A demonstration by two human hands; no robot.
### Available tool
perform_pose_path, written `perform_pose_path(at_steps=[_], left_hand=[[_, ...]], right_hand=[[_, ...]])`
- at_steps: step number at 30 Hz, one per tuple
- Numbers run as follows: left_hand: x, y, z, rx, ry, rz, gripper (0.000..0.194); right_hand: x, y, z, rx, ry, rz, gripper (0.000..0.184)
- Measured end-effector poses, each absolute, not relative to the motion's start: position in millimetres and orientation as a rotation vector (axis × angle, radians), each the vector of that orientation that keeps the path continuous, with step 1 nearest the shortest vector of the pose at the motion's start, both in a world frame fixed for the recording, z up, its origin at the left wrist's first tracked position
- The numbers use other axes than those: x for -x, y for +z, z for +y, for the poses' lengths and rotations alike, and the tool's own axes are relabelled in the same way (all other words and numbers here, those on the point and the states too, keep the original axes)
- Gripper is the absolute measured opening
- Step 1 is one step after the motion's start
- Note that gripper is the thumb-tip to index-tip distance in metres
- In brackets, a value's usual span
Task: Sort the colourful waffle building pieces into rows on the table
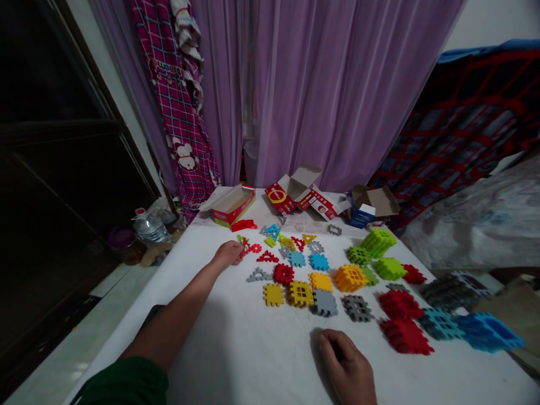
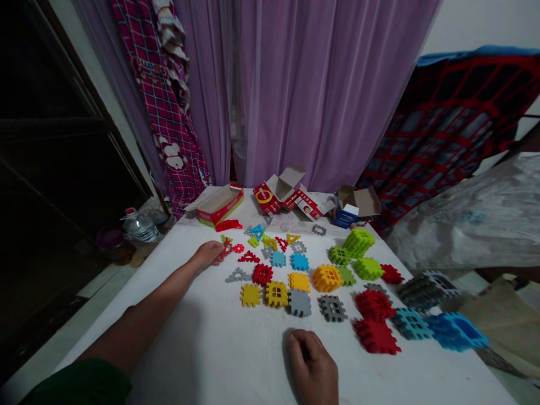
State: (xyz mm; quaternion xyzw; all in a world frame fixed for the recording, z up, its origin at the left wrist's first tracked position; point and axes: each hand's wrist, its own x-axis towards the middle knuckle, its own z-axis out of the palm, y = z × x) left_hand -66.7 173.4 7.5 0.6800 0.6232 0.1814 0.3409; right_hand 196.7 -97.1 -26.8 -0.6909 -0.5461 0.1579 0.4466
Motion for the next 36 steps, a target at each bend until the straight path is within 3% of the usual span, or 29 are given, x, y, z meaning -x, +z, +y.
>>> perform_pose_path(at_steps=[7,11,17,22,29,36], left_hand=[[97,30,161,-2.077,0.259,1.808,0.011],[91,38,161,-2.665,0.12,1.32,0.028],[81,37,176,-2.974,-0.098,1.017,0.022],[80,43,181,-2.98,-0.034,0.955,0.017],[33,61,157,-2.802,0.116,1.341,0.018],[-5,52,145,-2.793,0.068,1.414,0.012]], right_hand=[[-196,-24,-98,1.708,0.378,-1.365,0.036],[-196,-24,-98,1.722,0.376,-1.359,0.037],[-195,-23,-99,1.733,0.365,-1.365,0.034],[-199,-27,-99,1.733,0.378,-1.377,0.034],[-196,-30,-100,1.727,0.422,-1.333,0.033],[-191,-30,-100,1.71,0.437,-1.291,0.035]])
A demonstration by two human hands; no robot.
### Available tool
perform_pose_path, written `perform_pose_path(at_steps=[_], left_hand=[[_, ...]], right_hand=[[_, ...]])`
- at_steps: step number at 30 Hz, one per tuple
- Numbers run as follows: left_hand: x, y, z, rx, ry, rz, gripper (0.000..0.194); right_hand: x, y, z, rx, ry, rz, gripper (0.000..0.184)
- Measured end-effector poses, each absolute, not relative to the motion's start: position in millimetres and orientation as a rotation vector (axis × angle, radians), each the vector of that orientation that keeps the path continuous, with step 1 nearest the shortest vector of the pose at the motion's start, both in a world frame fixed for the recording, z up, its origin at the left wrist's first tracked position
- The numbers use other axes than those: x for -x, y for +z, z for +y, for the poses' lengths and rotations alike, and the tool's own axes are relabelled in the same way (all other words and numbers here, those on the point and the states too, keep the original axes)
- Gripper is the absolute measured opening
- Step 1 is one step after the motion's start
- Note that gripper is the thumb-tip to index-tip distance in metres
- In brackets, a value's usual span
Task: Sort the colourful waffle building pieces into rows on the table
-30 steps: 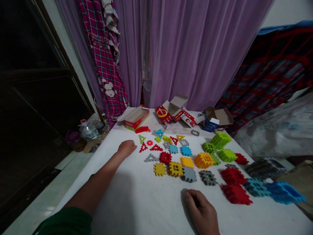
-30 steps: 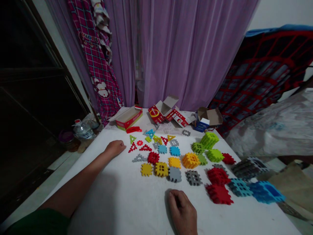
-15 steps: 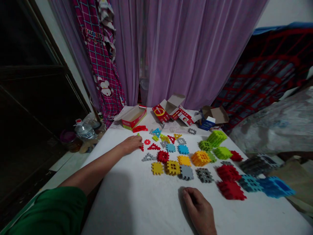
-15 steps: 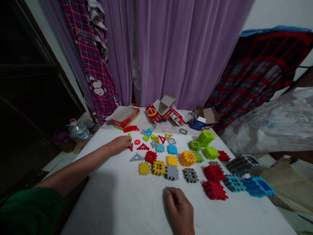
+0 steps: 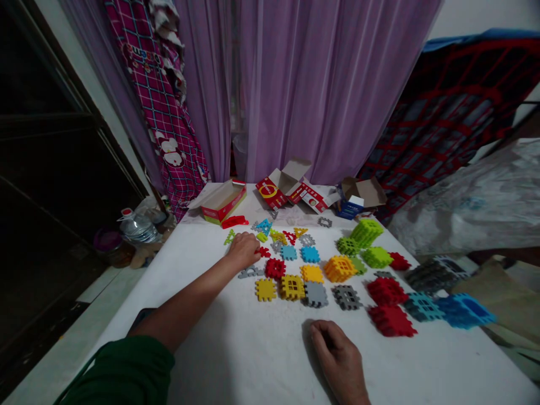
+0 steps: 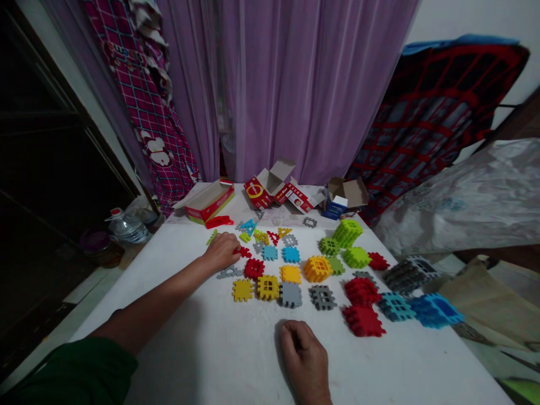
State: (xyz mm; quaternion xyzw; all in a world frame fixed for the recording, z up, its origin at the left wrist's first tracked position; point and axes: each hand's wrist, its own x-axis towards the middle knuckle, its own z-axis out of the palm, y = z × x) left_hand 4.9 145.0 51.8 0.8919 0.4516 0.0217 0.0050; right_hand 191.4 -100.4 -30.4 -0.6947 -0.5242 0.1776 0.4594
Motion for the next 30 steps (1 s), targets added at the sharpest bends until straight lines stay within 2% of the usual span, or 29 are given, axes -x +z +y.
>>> perform_pose_path(at_steps=[13,30], left_hand=[[-6,42,146,-2.852,0.051,1.33,0.018],[-1,41,145,-2.889,0.026,1.274,0.016]], right_hand=[[-193,-30,-101,1.713,0.463,-1.304,0.033],[-193,-31,-100,1.698,0.437,-1.326,0.029]])
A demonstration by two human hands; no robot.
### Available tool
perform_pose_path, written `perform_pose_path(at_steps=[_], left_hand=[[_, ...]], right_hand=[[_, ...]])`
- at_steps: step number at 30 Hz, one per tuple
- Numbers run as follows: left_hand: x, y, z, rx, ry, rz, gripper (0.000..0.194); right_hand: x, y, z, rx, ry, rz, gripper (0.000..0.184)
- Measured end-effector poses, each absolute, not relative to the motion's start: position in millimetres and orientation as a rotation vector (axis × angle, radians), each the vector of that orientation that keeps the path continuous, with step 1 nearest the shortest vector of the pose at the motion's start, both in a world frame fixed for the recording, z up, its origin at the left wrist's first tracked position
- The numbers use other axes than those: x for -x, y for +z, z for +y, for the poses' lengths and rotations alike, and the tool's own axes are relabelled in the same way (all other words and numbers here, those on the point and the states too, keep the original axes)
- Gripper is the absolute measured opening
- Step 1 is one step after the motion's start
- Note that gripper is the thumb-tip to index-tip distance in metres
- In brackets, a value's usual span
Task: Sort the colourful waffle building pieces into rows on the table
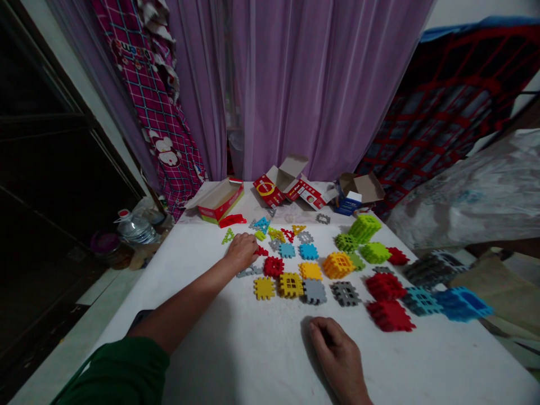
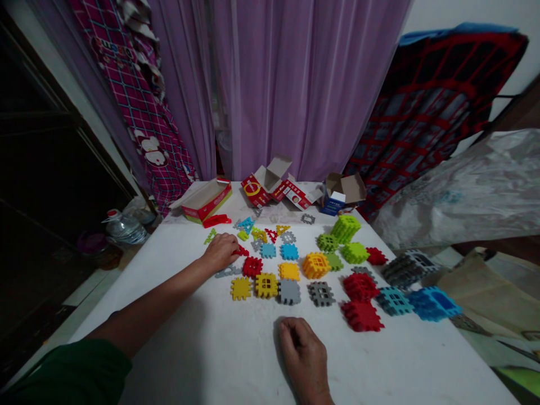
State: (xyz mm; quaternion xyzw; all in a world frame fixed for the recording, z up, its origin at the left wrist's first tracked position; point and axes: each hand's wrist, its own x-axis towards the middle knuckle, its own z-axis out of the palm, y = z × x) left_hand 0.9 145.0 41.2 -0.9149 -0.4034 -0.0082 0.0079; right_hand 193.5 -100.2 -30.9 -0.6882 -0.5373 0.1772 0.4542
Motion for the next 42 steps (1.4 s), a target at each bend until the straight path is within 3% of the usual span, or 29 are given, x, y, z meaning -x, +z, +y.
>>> perform_pose_path(at_steps=[12,21,27,35,42], left_hand=[[-27,65,156,2.922,-0.144,-1.357,0.02],[-59,52,179,3.025,0.159,-1.158,0.03],[-57,44,190,3.055,0.173,-1.151,0.031],[-42,48,188,3.073,-0.169,-1.076,0.017],[27,55,146,2.964,-0.419,-0.968,0.016]], right_hand=[[-193,-33,-100,1.667,0.453,-1.312,0.028],[-184,-24,-100,1.654,0.454,-1.211,0.03],[-183,-22,-100,1.649,0.486,-1.195,0.029],[-184,-24,-99,1.678,0.452,-1.217,0.03],[-191,-27,-99,1.694,0.454,-1.279,0.032]])
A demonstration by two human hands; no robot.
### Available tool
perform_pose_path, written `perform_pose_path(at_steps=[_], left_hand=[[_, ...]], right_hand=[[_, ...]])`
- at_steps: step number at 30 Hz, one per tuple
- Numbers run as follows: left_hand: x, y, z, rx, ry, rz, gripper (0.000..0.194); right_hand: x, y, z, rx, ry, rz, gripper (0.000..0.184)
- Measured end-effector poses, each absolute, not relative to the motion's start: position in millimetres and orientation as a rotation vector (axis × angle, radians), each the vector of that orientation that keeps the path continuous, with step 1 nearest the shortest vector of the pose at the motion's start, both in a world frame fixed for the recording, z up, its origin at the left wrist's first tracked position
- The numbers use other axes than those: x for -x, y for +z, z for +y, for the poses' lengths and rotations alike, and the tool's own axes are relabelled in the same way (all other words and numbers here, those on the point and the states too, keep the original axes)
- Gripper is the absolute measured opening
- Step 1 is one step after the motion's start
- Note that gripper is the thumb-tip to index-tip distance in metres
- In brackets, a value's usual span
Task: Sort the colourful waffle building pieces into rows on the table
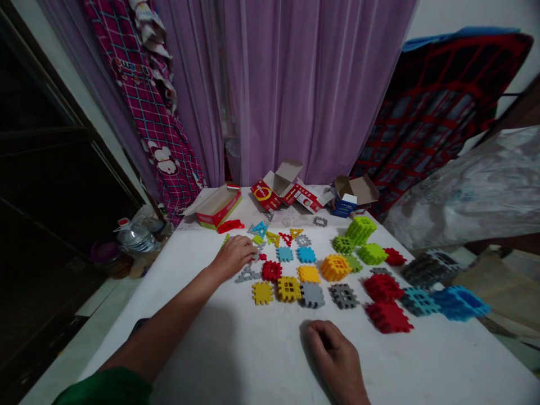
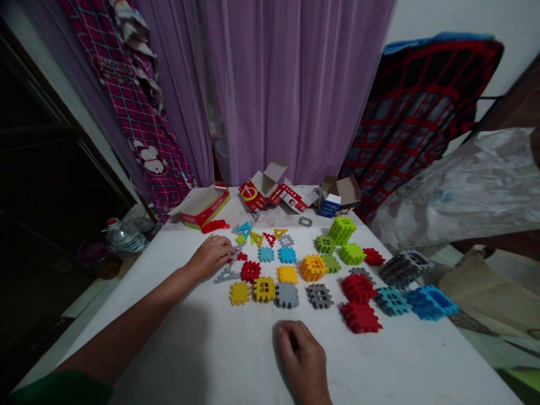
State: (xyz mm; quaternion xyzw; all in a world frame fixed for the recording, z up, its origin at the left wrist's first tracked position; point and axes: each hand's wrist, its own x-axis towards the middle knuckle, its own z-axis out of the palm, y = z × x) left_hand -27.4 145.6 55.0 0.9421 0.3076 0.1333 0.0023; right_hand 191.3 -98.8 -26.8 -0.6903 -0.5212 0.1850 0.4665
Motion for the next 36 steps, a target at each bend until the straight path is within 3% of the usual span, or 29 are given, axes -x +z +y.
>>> perform_pose_path(at_steps=[11,15,24,29,36], left_hand=[[119,20,132,-2.987,0.2,1.158,0.023],[111,25,127,-2.825,0.205,1.362,0.028],[88,34,112,-2.524,0.122,1.704,0.018],[74,49,104,-2.562,0.256,1.559,0.017],[35,54,86,-2.653,0.093,1.433,0.013]], right_hand=[[-197,-28,-98,1.754,0.399,-1.362,0.035],[-199,-27,-98,1.767,0.388,-1.387,0.037],[-188,-26,-101,1.767,0.369,-1.252,0.039],[-192,-31,-101,1.754,0.405,-1.295,0.036],[-191,-27,-101,1.753,0.44,-1.295,0.036]])
